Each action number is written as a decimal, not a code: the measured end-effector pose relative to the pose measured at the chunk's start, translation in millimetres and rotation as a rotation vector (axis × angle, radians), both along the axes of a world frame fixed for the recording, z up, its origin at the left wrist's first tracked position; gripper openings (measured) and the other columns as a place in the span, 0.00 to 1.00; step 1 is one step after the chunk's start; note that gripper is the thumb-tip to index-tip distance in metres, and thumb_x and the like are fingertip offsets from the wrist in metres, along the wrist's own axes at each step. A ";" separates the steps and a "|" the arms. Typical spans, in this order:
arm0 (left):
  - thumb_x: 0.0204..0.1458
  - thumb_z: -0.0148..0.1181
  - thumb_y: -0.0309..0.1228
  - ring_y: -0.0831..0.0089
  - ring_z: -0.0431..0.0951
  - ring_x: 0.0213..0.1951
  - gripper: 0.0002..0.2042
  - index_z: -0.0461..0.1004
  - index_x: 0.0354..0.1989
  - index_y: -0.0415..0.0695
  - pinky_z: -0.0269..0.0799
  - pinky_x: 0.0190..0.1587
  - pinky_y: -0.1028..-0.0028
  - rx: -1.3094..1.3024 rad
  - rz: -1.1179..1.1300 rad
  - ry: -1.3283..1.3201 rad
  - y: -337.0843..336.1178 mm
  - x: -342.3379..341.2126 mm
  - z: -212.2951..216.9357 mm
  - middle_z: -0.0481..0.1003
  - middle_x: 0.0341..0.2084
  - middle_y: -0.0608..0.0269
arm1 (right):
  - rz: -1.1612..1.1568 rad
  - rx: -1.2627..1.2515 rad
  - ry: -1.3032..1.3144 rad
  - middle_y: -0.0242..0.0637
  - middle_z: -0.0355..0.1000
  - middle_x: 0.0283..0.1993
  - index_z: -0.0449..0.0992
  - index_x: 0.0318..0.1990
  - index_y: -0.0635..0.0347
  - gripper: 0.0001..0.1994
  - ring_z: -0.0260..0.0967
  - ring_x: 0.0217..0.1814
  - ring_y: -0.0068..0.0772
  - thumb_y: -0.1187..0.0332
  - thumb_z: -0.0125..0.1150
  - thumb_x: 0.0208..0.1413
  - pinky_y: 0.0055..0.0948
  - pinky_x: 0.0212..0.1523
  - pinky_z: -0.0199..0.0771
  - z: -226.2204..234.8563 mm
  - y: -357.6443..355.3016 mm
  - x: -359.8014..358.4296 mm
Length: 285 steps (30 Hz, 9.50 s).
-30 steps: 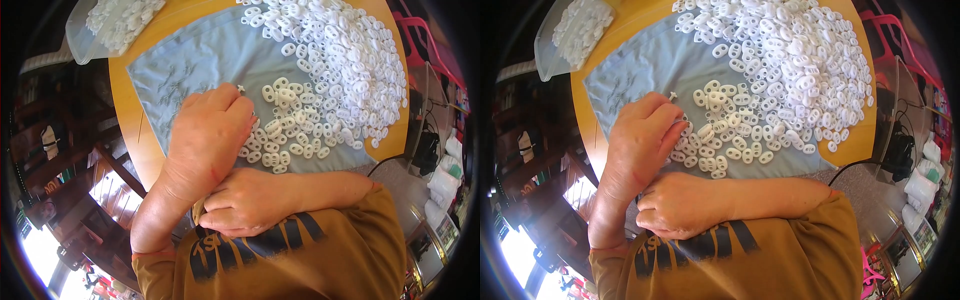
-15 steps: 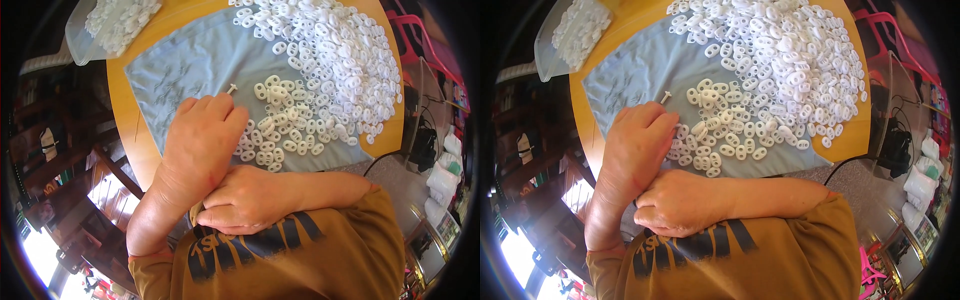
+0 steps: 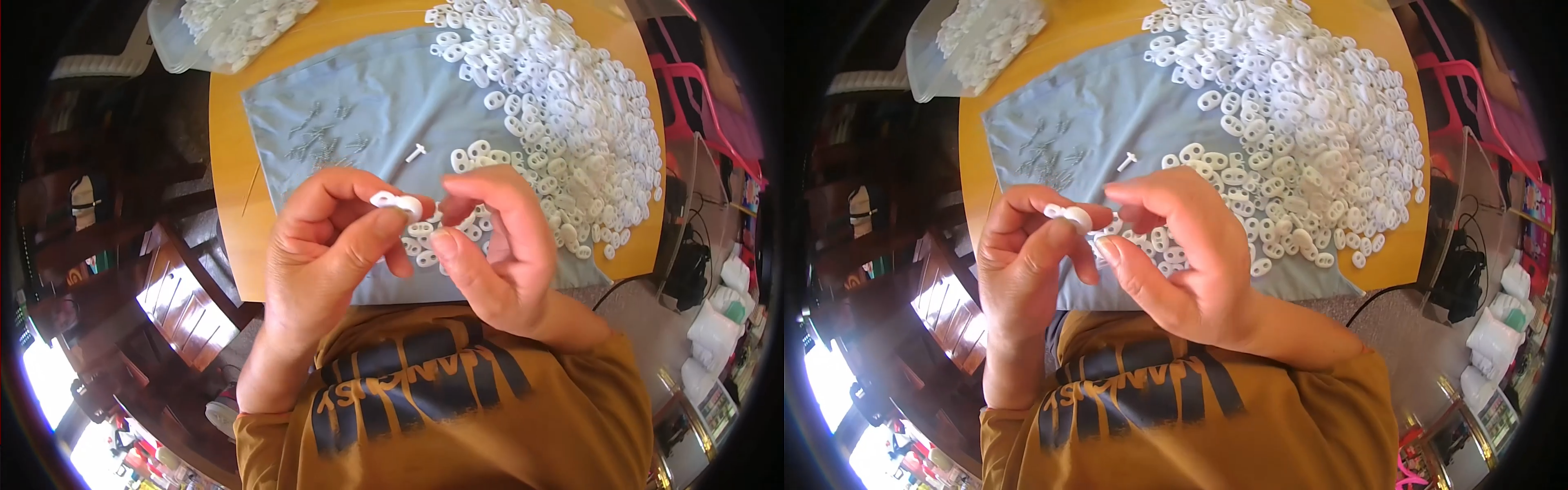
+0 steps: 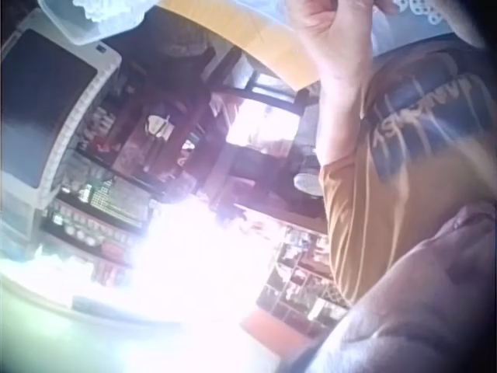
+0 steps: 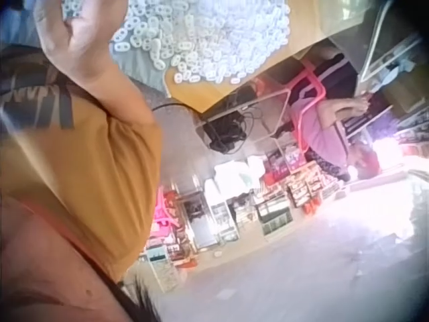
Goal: Assembling small white plastic components by manually inserting metal pins into them.
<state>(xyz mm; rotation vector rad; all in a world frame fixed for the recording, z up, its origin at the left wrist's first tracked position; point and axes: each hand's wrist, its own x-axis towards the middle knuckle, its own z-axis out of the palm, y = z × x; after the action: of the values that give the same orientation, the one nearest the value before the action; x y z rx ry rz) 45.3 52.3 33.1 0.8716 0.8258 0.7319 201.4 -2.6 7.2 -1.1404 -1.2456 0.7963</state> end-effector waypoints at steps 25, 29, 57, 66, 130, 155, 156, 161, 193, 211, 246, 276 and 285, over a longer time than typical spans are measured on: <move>0.54 0.50 0.23 0.76 0.72 0.20 0.05 0.69 0.36 0.35 0.68 0.27 0.82 0.003 0.324 -0.015 -49.5 -73.1 -37.1 0.75 0.32 0.53 | 0.021 -0.020 -0.949 0.35 0.67 0.28 0.72 0.29 0.59 0.09 0.65 0.30 0.39 0.73 0.65 0.38 0.33 0.32 0.64 2.4 38.9 8.7; 0.56 0.48 0.25 0.78 0.72 0.21 0.07 0.69 0.37 0.34 0.67 0.27 0.82 -0.019 0.253 0.000 -49.3 -74.0 -34.0 0.75 0.32 0.54 | 0.176 0.014 -0.898 0.39 0.69 0.31 0.73 0.33 0.64 0.10 0.67 0.32 0.36 0.77 0.64 0.40 0.28 0.33 0.66 17.6 45.5 -10.0; 0.54 0.50 0.22 0.78 0.72 0.20 0.03 0.68 0.36 0.37 0.68 0.25 0.82 -0.163 0.321 -0.157 -40.1 -75.4 -39.3 0.75 0.32 0.56 | 0.455 -0.106 -0.840 0.35 0.66 0.24 0.66 0.24 0.62 0.06 0.66 0.28 0.31 0.82 0.56 0.39 0.25 0.31 0.65 7.8 83.6 -33.6; 0.52 0.52 0.21 0.79 0.71 0.20 0.05 0.69 0.37 0.36 0.69 0.24 0.83 -0.126 0.304 -0.260 -37.9 -71.2 -29.8 0.75 0.29 0.57 | 0.581 -0.454 -0.072 0.36 0.70 0.31 0.68 0.32 0.64 0.08 0.67 0.34 0.21 0.84 0.57 0.45 0.20 0.37 0.68 33.0 47.2 -38.5; 0.50 0.54 0.19 0.68 0.75 0.28 0.08 0.73 0.38 0.34 0.73 0.32 0.75 0.184 0.242 -0.019 -48.1 -73.4 -31.4 0.71 0.37 0.51 | 0.569 -0.139 -0.450 0.40 0.71 0.32 0.71 0.32 0.64 0.11 0.69 0.34 0.30 0.87 0.59 0.39 0.23 0.35 0.69 32.4 35.4 -42.2; 0.47 0.56 0.15 0.85 0.70 0.28 0.10 0.72 0.38 0.36 0.66 0.29 0.87 -0.034 0.206 -0.075 -44.9 -73.8 -29.9 0.70 0.29 0.67 | 0.611 -0.244 -0.372 0.39 0.70 0.32 0.70 0.32 0.65 0.11 0.69 0.34 0.29 0.87 0.58 0.41 0.23 0.36 0.68 27.7 35.5 -44.6; 0.46 0.56 0.15 0.85 0.70 0.27 0.10 0.72 0.38 0.36 0.66 0.29 0.87 0.055 0.206 -0.012 -44.9 -73.7 -31.0 0.70 0.29 0.66 | 0.617 -0.275 -0.318 0.39 0.70 0.32 0.70 0.32 0.65 0.10 0.68 0.35 0.28 0.87 0.58 0.41 0.23 0.37 0.68 26.7 35.8 -44.7; 0.46 0.56 0.15 0.84 0.70 0.25 0.09 0.73 0.37 0.37 0.65 0.28 0.87 0.093 0.243 -0.022 -44.8 -72.3 -34.0 0.70 0.29 0.64 | 0.619 -0.331 -0.226 0.38 0.69 0.33 0.69 0.33 0.66 0.09 0.67 0.36 0.26 0.85 0.58 0.44 0.23 0.40 0.67 22.9 34.0 -46.5; 0.48 0.55 0.17 0.83 0.70 0.23 0.09 0.70 0.39 0.37 0.67 0.27 0.85 -0.032 0.428 -0.111 -42.9 -69.8 -41.1 0.72 0.27 0.65 | 0.543 -0.038 -0.707 0.39 0.66 0.30 0.71 0.33 0.63 0.11 0.65 0.31 0.35 0.77 0.65 0.40 0.25 0.33 0.64 12.0 30.0 -23.2; 0.49 0.53 0.17 0.80 0.69 0.21 0.09 0.68 0.40 0.35 0.64 0.24 0.83 -0.115 0.386 -0.343 -41.0 -74.2 -35.9 0.71 0.28 0.63 | 0.525 -0.174 -0.449 0.41 0.69 0.37 0.68 0.36 0.63 0.11 0.68 0.36 0.30 0.84 0.57 0.45 0.25 0.36 0.67 11.7 14.0 -28.8; 0.50 0.53 0.17 0.77 0.75 0.27 0.08 0.67 0.38 0.37 0.71 0.32 0.80 0.017 0.404 -0.199 -51.2 -62.2 -25.5 0.73 0.28 0.60 | 0.321 -0.725 0.754 0.36 0.72 0.34 0.72 0.37 0.65 0.07 0.68 0.34 0.22 0.75 0.59 0.50 0.22 0.37 0.70 21.2 17.4 -59.3; 0.51 0.52 0.18 0.76 0.75 0.31 0.09 0.65 0.42 0.36 0.73 0.36 0.79 0.066 0.428 -0.290 -54.4 -53.6 -33.0 0.73 0.32 0.57 | 0.391 -0.270 0.110 0.38 0.66 0.38 0.70 0.42 0.69 0.09 0.66 0.37 0.23 0.80 0.50 0.54 0.19 0.38 0.67 11.7 9.7 -60.5; 0.52 0.49 0.16 0.74 0.73 0.41 0.20 0.59 0.55 0.34 0.71 0.45 0.76 0.103 0.330 -0.276 -56.6 -55.4 -32.5 0.71 0.40 0.56 | 0.291 -0.158 -0.003 0.38 0.71 0.33 0.74 0.39 0.65 0.10 0.68 0.31 0.27 0.80 0.58 0.47 0.22 0.33 0.68 7.5 13.2 -62.4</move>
<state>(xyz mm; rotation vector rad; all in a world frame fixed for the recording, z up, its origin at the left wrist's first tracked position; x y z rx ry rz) -10.1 -4.3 0.6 0.7114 0.6953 1.1658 138.9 10.6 14.7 -1.0981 -1.3894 1.1277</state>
